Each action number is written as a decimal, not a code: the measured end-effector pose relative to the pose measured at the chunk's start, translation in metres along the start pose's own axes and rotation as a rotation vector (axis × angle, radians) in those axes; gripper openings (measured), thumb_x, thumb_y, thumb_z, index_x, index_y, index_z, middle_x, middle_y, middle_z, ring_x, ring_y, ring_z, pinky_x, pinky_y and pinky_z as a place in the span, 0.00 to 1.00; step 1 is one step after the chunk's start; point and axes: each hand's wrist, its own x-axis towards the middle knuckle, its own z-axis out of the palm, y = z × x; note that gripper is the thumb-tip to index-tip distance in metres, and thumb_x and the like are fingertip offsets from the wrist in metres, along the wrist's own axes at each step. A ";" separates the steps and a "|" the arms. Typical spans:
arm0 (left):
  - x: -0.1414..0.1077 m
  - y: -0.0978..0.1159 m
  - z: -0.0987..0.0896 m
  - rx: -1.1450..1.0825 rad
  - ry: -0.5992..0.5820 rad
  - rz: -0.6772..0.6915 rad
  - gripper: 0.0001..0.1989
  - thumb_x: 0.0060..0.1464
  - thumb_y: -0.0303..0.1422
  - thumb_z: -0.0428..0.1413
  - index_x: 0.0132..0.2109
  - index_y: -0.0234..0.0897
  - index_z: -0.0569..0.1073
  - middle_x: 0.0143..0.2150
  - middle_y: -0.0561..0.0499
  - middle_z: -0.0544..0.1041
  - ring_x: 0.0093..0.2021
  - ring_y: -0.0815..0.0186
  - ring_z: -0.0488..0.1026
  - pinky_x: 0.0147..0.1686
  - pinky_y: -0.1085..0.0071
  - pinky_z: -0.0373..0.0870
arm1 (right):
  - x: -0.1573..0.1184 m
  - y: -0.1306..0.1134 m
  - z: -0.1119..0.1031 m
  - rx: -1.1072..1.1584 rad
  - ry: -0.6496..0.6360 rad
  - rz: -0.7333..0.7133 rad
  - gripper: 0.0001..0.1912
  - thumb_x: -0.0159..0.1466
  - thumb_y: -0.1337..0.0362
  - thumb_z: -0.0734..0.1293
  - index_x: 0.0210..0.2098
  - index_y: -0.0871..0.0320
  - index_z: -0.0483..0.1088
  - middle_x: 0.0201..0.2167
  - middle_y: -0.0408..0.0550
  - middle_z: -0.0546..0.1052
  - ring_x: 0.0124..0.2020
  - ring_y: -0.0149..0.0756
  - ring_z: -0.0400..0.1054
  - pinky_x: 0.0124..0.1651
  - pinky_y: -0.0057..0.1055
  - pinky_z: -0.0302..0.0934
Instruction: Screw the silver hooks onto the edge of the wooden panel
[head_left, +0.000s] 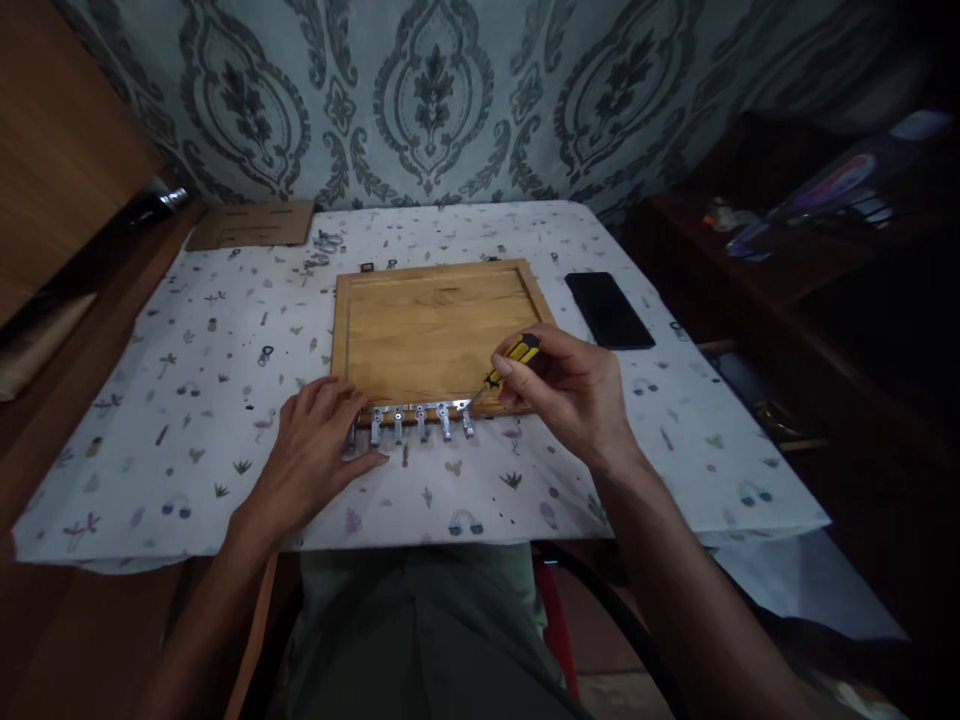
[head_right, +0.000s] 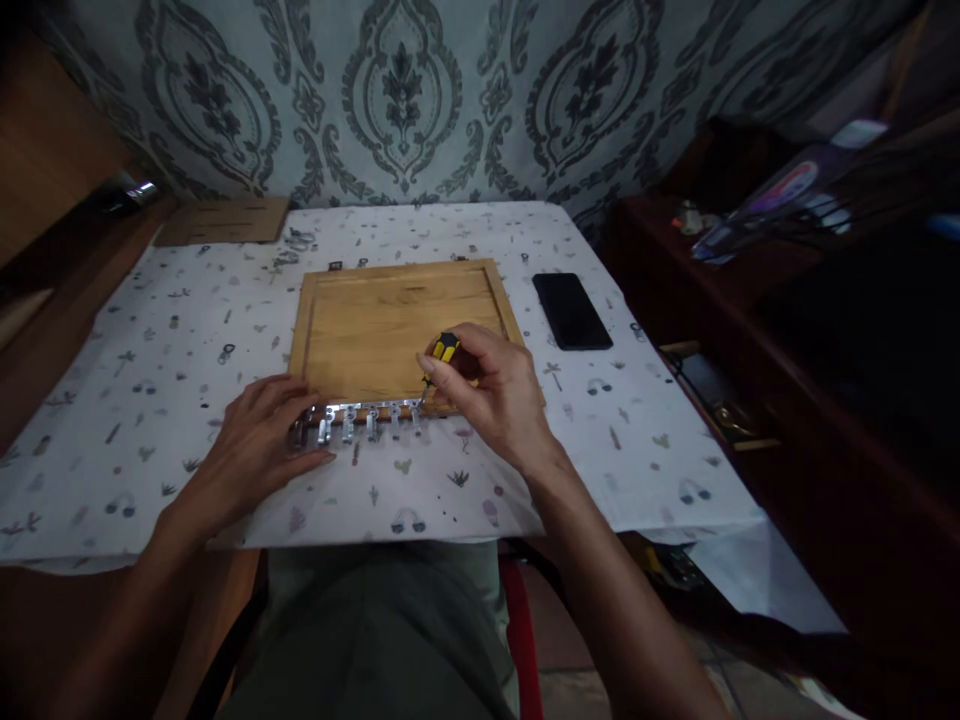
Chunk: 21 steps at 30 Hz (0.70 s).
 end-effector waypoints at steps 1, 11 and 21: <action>0.000 0.000 0.000 -0.003 0.004 -0.002 0.24 0.62 0.47 0.58 0.60 0.43 0.67 0.61 0.41 0.68 0.66 0.44 0.59 0.61 0.41 0.61 | 0.000 0.000 0.000 -0.003 0.000 -0.002 0.15 0.64 0.51 0.73 0.31 0.55 0.71 0.24 0.40 0.70 0.23 0.29 0.64 0.24 0.28 0.58; 0.003 0.003 0.004 0.023 0.051 -0.016 0.25 0.64 0.52 0.53 0.58 0.40 0.69 0.59 0.40 0.71 0.64 0.45 0.61 0.58 0.43 0.63 | -0.002 -0.002 0.000 0.021 -0.008 0.006 0.14 0.64 0.52 0.73 0.31 0.55 0.71 0.24 0.40 0.70 0.23 0.28 0.65 0.24 0.27 0.59; 0.002 0.003 0.006 0.041 0.056 -0.017 0.24 0.63 0.49 0.56 0.58 0.38 0.71 0.58 0.40 0.72 0.63 0.45 0.62 0.58 0.45 0.63 | -0.002 -0.004 0.001 0.033 -0.011 0.005 0.14 0.65 0.52 0.72 0.31 0.55 0.71 0.25 0.40 0.70 0.23 0.28 0.67 0.23 0.27 0.61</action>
